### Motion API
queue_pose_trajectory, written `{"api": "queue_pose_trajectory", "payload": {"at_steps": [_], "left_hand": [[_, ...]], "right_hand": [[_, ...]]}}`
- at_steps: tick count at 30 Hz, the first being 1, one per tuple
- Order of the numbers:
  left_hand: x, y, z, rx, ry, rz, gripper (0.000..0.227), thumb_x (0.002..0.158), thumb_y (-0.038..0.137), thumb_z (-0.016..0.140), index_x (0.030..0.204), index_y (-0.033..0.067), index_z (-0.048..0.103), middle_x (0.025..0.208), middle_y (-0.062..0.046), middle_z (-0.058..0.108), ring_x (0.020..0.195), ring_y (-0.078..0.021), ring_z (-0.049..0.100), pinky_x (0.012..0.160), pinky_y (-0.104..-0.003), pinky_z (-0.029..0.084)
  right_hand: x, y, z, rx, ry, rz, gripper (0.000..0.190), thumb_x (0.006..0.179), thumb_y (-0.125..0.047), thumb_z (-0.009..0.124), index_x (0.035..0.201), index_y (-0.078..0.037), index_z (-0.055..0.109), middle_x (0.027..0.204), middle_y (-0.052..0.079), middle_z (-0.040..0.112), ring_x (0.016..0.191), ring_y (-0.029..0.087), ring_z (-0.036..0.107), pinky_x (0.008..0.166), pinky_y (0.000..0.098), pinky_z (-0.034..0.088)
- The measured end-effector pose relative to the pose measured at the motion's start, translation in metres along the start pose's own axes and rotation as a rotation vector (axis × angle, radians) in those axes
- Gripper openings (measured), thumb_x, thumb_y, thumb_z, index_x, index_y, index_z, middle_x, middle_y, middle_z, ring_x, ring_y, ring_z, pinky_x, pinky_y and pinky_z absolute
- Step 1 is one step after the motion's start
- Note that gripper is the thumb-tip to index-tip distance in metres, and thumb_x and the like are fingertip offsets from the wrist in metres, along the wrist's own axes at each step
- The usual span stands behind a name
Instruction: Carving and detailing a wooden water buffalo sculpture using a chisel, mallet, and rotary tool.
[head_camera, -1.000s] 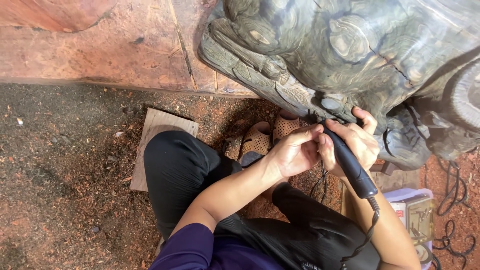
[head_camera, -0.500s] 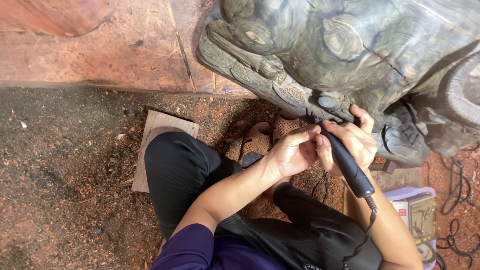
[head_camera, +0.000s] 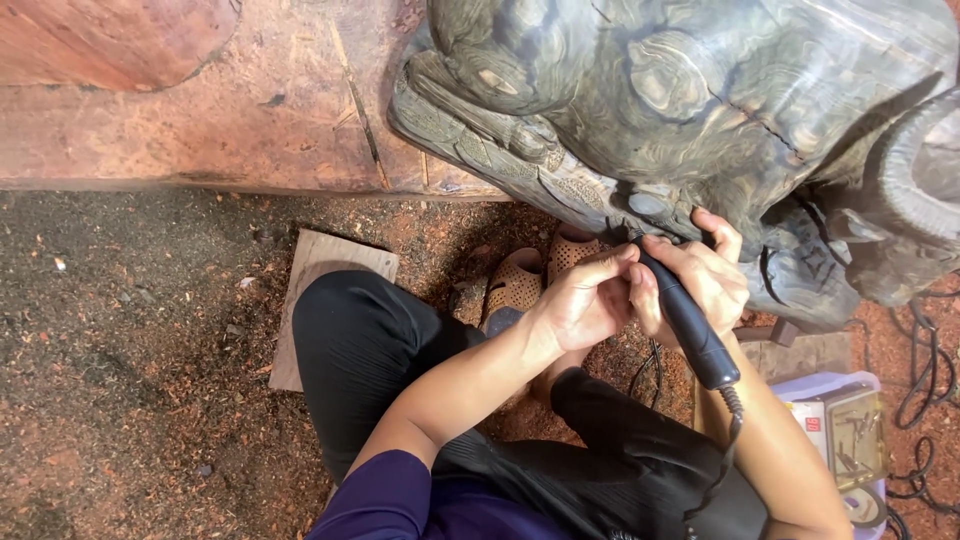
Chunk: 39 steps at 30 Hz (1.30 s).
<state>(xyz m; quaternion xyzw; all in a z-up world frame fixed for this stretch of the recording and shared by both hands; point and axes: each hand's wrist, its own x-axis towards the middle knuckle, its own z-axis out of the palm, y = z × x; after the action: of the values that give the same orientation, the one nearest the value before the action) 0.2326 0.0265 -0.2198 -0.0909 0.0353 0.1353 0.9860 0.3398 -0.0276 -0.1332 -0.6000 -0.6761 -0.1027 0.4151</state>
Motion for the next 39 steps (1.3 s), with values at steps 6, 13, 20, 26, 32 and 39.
{"api": "queue_pose_trajectory", "payload": {"at_steps": [6, 13, 20, 26, 32, 39], "left_hand": [[0.003, -0.002, -0.004, -0.013, 0.015, -0.001, 0.014, 0.105, 0.014, 0.062, 0.104, 0.0076, 0.075, 0.082, -0.004, 0.072, 0.084, -0.0111, 0.068, 0.087, -0.025, 0.051], [0.0, -0.003, 0.001, -0.003, 0.013, 0.002, 0.014, 0.104, 0.014, 0.063, 0.104, 0.0089, 0.075, 0.081, -0.002, 0.072, 0.081, -0.0103, 0.066, 0.084, -0.025, 0.051], [-0.001, -0.004, -0.004, 0.007, 0.013, 0.021, 0.013, 0.104, 0.014, 0.063, 0.107, 0.0084, 0.075, 0.081, -0.006, 0.071, 0.083, -0.0143, 0.067, 0.085, -0.027, 0.051], [-0.002, -0.001, 0.001, 0.016, 0.003, 0.021, 0.013, 0.104, 0.015, 0.063, 0.106, 0.0083, 0.074, 0.081, -0.005, 0.07, 0.082, -0.0144, 0.067, 0.086, -0.028, 0.052], [-0.004, -0.004, -0.001, 0.018, 0.01, 0.036, 0.012, 0.103, 0.015, 0.065, 0.1, 0.0066, 0.074, 0.081, -0.007, 0.071, 0.08, -0.0156, 0.067, 0.084, -0.029, 0.052], [-0.036, 0.01, 0.055, 0.029, -0.023, -0.083, 0.037, 0.107, 0.029, 0.058, 0.087, 0.0017, 0.075, 0.077, -0.012, 0.071, 0.081, -0.0206, 0.066, 0.09, -0.031, 0.051]], "right_hand": [[0.0, 0.001, -0.002, -0.006, -0.003, -0.001, 0.028, 0.095, -0.019, 0.075, 0.102, 0.008, 0.078, 0.072, 0.014, 0.068, 0.063, 0.027, 0.066, 0.112, 0.0518, 0.041], [0.0, -0.001, -0.003, 0.018, -0.005, 0.015, 0.028, 0.095, -0.019, 0.075, 0.101, 0.008, 0.077, 0.07, 0.013, 0.068, 0.061, 0.025, 0.065, 0.113, 0.0508, 0.041], [0.0, 0.0, -0.001, 0.032, 0.011, 0.017, 0.029, 0.094, -0.021, 0.075, 0.1, 0.007, 0.077, 0.071, 0.012, 0.068, 0.063, 0.024, 0.065, 0.115, 0.0504, 0.039], [0.001, 0.001, -0.001, 0.035, -0.012, 0.006, 0.028, 0.095, -0.021, 0.074, 0.099, 0.006, 0.077, 0.075, 0.011, 0.071, 0.063, 0.023, 0.066, 0.115, 0.0503, 0.036], [0.001, -0.001, -0.004, 0.036, -0.035, -0.007, 0.027, 0.095, -0.02, 0.073, 0.098, 0.007, 0.076, 0.073, 0.012, 0.07, 0.063, 0.024, 0.067, 0.116, 0.051, 0.036], [0.004, -0.009, -0.008, -0.083, -0.058, -0.123, 0.024, 0.096, -0.019, 0.073, 0.102, 0.004, 0.077, 0.079, 0.012, 0.072, 0.063, 0.024, 0.065, 0.113, 0.057, 0.039]]}}
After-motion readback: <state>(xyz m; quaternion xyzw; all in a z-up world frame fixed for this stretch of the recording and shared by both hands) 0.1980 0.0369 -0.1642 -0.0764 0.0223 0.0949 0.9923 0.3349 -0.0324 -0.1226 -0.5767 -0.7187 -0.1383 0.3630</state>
